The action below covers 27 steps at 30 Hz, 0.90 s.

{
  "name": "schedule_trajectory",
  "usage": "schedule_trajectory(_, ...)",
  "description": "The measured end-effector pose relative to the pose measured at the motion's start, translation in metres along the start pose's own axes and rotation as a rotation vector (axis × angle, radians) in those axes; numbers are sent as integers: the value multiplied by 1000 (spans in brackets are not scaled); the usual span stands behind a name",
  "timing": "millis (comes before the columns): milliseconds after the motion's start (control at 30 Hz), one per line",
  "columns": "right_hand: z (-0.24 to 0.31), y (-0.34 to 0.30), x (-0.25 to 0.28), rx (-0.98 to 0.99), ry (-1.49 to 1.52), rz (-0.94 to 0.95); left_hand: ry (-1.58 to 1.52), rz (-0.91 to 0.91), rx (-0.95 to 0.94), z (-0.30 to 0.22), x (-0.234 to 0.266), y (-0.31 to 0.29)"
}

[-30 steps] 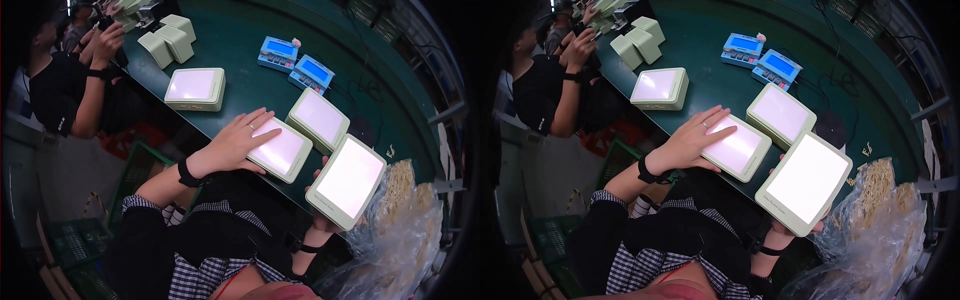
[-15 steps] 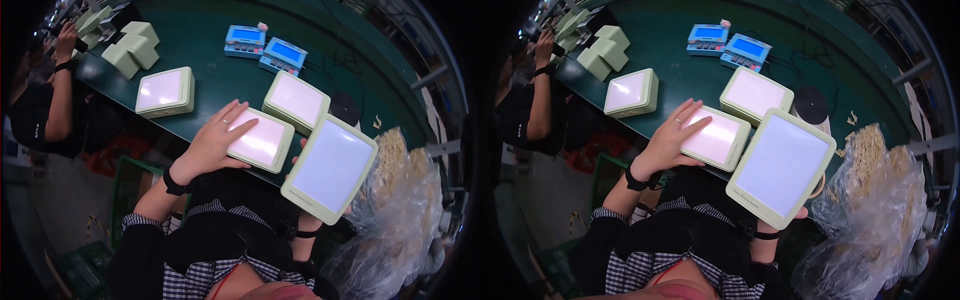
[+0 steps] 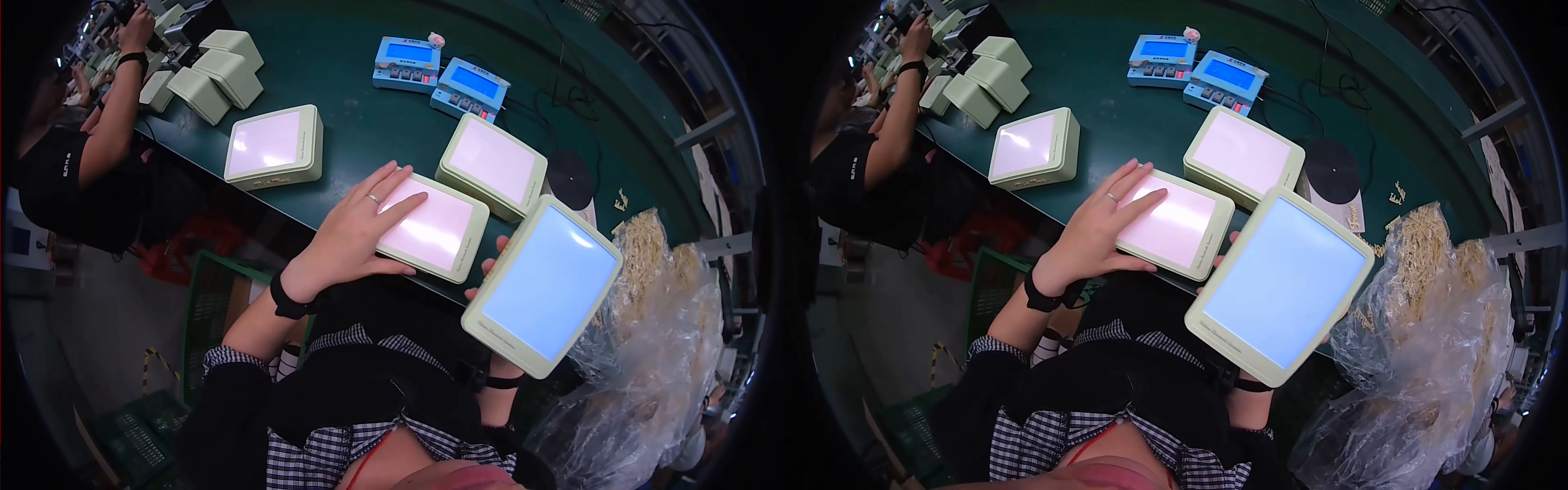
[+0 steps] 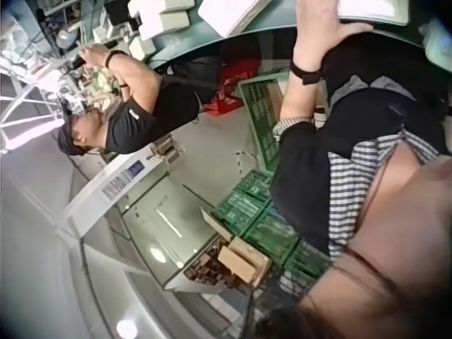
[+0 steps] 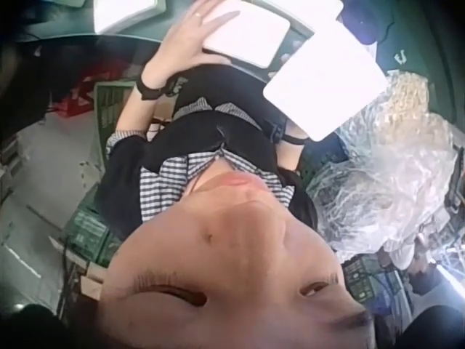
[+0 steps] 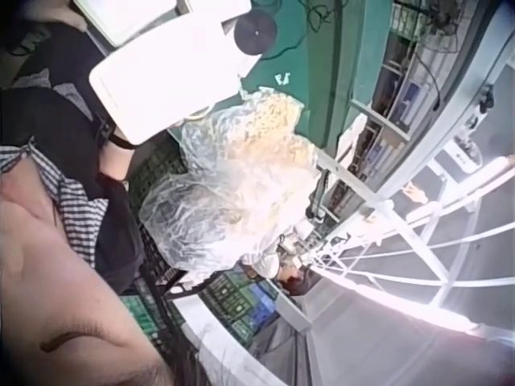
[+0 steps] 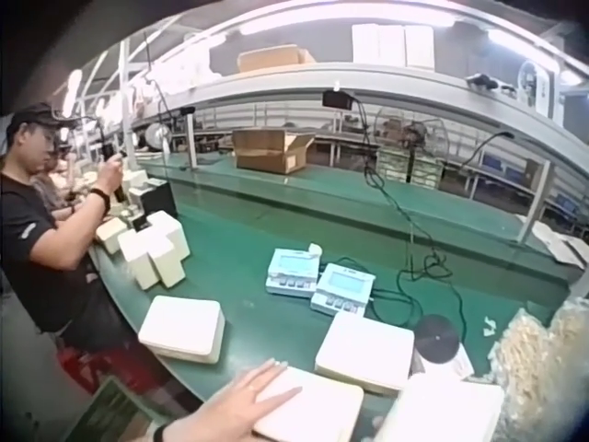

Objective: The person picks up a speaker and a logo, then presses the logo onto the speaker by hand. The person then repeats this process with a second speaker and logo before setting them aside.

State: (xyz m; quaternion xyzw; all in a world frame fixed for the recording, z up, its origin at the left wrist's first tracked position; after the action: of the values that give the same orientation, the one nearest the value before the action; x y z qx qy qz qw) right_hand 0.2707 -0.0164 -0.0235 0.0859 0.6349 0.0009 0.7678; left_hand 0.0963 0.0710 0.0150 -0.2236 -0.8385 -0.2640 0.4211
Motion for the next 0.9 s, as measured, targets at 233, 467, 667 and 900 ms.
schedule_trajectory(233, 76, -19, -3, 182, -105, 141, 268, -238, 266, 78, 82, -20)
schedule_trajectory(467, 116, -31, 15, 259, -66, 80, 526, -145, 729, 135, 75, -17)
schedule_trajectory(667, 104, -23, 17, 197, -70, 72, 476, 86, 644, 97, 44, 44)
schedule_trajectory(900, 108, -43, 8, 347, -115, 33, 521, 298, -70, -36, -21, 139)
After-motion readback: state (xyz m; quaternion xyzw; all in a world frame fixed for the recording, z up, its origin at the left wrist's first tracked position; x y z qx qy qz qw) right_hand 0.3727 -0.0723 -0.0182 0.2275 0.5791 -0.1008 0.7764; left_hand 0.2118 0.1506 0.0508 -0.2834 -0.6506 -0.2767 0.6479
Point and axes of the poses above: each hand's wrist, its own y-axis towards the middle knuckle, its own x-axis out of the back of the hand, z = x × y, the point moved 10 cm from there along y, towards the middle knuckle, and after that the axes turned 7 degrees about x, right-handed, at the moved point
